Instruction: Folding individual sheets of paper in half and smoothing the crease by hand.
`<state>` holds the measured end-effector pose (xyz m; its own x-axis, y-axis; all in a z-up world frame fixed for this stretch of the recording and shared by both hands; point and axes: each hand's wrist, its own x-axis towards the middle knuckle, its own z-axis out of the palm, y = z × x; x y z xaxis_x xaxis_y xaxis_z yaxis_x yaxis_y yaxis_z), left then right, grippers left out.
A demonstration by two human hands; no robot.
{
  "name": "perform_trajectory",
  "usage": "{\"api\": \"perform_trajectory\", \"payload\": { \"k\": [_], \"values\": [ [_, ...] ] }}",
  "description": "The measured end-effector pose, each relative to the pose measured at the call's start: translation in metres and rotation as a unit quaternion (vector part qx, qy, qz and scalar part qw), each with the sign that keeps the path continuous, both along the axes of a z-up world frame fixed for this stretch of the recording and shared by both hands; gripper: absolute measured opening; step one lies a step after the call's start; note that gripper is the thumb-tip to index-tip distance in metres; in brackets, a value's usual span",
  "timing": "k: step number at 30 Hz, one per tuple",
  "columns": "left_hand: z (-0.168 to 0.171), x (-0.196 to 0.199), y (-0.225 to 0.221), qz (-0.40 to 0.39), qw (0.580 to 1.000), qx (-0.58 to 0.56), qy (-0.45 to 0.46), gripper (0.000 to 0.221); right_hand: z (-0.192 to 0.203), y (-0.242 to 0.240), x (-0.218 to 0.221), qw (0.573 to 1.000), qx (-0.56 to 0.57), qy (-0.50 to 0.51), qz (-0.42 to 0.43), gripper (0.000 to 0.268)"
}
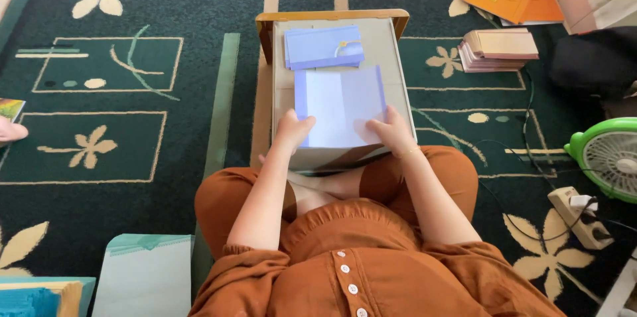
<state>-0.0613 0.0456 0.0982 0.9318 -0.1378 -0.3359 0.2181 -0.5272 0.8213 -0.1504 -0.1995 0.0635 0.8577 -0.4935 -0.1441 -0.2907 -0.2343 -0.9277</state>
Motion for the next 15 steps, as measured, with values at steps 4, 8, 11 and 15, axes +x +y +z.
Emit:
{"api": "perform_trajectory", "payload": {
  "k": [4, 8, 11, 15],
  "values": [
    [-0.002, 0.003, 0.0, 0.013, 0.999, 0.009, 0.032, 0.065, 0.02, 0.0, -0.006, 0.998, 0.034, 0.054, -0.014, 0.068],
    [0.054, -0.022, 0.002, 0.013, 0.999, 0.026, 0.042, 0.066, 0.05, 0.009, -0.017, 0.997, 0.066, 0.049, -0.003, 0.064],
    [0.101, -0.041, 0.008, -0.021, 0.996, 0.082, 0.041, 0.071, 0.057, 0.004, -0.017, 0.994, 0.043, 0.093, 0.031, 0.069],
    [0.066, -0.022, 0.012, -0.086, 0.978, 0.181, -0.05, 0.076, 0.042, -0.024, -0.006, 0.943, -0.243, 0.21, 0.087, 0.081]
  ]
}}
